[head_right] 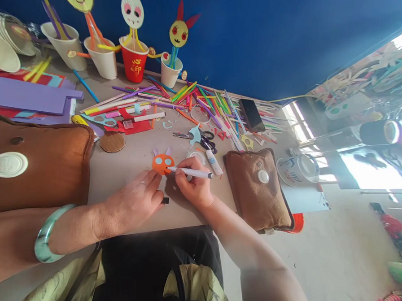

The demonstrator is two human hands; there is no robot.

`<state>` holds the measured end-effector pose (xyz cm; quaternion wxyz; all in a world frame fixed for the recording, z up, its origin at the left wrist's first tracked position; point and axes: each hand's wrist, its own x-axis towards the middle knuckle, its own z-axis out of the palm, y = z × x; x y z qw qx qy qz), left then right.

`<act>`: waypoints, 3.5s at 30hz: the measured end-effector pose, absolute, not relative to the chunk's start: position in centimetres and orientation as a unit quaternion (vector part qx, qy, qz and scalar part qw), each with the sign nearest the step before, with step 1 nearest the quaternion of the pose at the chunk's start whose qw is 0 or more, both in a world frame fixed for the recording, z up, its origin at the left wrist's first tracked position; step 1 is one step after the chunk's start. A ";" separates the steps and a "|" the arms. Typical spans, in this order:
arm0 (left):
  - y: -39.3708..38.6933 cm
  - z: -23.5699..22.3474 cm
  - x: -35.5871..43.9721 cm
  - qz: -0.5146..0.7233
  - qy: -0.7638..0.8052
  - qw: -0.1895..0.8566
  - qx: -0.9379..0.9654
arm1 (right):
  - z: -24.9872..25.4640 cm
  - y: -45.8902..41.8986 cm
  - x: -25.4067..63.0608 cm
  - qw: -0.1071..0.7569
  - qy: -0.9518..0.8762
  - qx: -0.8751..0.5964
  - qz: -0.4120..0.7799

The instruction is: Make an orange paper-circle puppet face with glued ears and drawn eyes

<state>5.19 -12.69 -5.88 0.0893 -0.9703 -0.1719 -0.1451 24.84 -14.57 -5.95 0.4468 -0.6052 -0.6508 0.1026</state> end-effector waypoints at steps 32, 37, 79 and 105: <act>-12.7 -6.2 5.1 -0.149 -0.165 0.103 -0.969 | -5.3 -14.3 24.7 0.368 -0.701 -0.593 0.148; -12.7 -6.1 5.1 -0.143 -0.167 0.111 -0.969 | -5.4 -14.4 24.7 0.363 -0.697 -0.600 0.150; -12.8 -5.7 5.1 -0.146 -0.172 0.097 -0.969 | -5.3 -14.3 24.8 0.384 -0.677 -0.617 0.116; -12.7 -6.1 5.0 -0.152 -0.169 0.077 -0.971 | -5.6 -14.5 24.9 0.400 -0.662 -0.624 0.111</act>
